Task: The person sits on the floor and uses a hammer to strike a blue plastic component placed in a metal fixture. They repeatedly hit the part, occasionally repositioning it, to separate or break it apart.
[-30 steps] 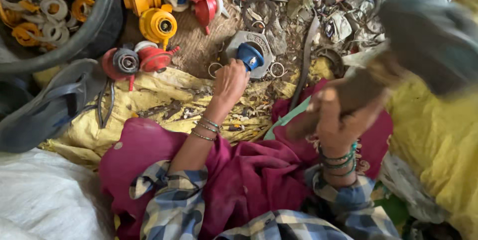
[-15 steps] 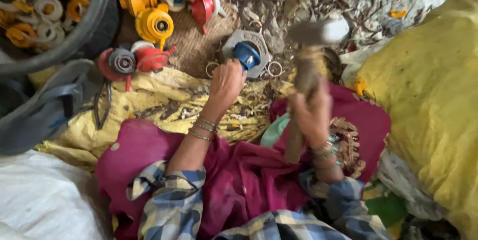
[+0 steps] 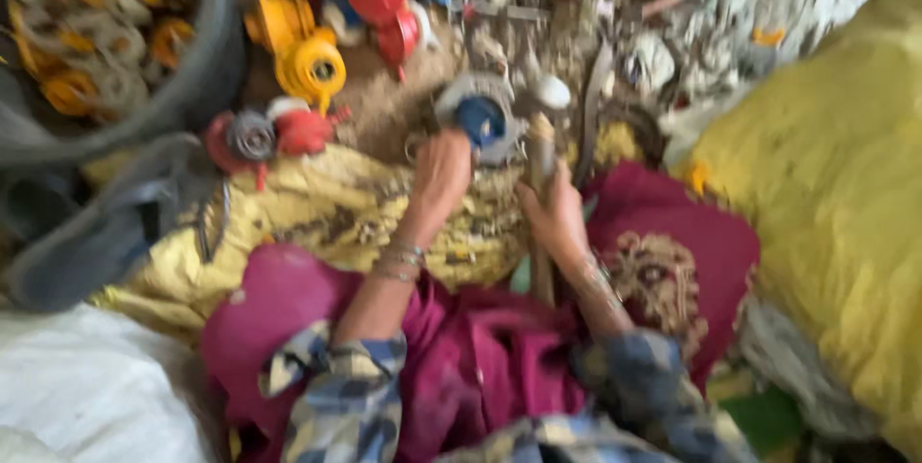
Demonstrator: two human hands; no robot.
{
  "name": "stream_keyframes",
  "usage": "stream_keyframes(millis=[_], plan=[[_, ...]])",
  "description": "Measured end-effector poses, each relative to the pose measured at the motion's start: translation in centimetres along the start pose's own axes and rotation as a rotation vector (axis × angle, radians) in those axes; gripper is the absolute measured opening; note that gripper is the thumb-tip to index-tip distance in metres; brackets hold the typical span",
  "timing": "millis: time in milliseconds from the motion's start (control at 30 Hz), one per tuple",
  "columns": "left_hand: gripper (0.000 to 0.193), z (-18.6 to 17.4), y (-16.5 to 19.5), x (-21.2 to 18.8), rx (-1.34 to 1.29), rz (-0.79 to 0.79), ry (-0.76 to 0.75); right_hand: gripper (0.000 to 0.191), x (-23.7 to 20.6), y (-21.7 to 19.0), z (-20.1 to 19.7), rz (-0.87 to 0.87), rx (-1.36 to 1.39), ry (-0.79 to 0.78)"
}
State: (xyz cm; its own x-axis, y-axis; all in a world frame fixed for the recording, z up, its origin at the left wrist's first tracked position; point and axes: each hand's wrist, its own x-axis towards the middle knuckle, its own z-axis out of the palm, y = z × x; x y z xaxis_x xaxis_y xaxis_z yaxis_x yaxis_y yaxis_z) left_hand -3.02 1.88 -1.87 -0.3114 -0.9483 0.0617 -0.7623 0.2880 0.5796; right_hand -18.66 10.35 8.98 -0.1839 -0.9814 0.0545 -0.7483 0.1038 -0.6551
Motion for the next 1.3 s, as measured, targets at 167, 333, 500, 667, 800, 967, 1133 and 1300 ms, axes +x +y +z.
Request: stream_keyframes(millis=[167, 333, 500, 667, 800, 967, 1133, 1300], plan=[[0.028, -0.8, 0.3, 0.0, -0.029, 0.026, -0.006, 0.032, -2.7, -0.7, -6.5, 0.112, 0.388, 0.004], [0.028, -1.2, 0.6, -0.4, -0.052, -0.004, -0.026, 0.037, -4.0, -5.4, -11.8, -0.354, 0.581, 0.394], [0.028, -0.5, 0.2, -0.2, -0.054, 0.003, -0.019, 0.033, -1.6, -4.8, -5.5, -0.144, -0.056, 0.264], [0.026, -0.1, -0.2, 0.2, 0.021, -0.02, -0.099, 0.048, -0.3, 2.1, 0.8, 0.111, -0.077, -0.095], [0.015, -0.7, 0.2, -0.2, 0.004, -0.009, -0.123, 0.039, -2.1, 2.9, -2.5, 0.322, 0.37, -0.107], [0.029, -1.6, 0.8, -0.4, -0.042, 0.007, 0.014, 0.043, -3.7, -3.9, -9.2, -0.093, 0.487, 0.09], [0.025, -1.5, 0.7, -0.5, -0.044, -0.001, -0.019, 0.025, -3.3, -5.4, -8.7, -0.223, 0.381, 0.26], [0.019, -1.4, 0.5, -0.3, -0.086, 0.0, -0.066, 0.036, -1.2, 1.5, -0.5, 0.101, 0.075, -0.208]])
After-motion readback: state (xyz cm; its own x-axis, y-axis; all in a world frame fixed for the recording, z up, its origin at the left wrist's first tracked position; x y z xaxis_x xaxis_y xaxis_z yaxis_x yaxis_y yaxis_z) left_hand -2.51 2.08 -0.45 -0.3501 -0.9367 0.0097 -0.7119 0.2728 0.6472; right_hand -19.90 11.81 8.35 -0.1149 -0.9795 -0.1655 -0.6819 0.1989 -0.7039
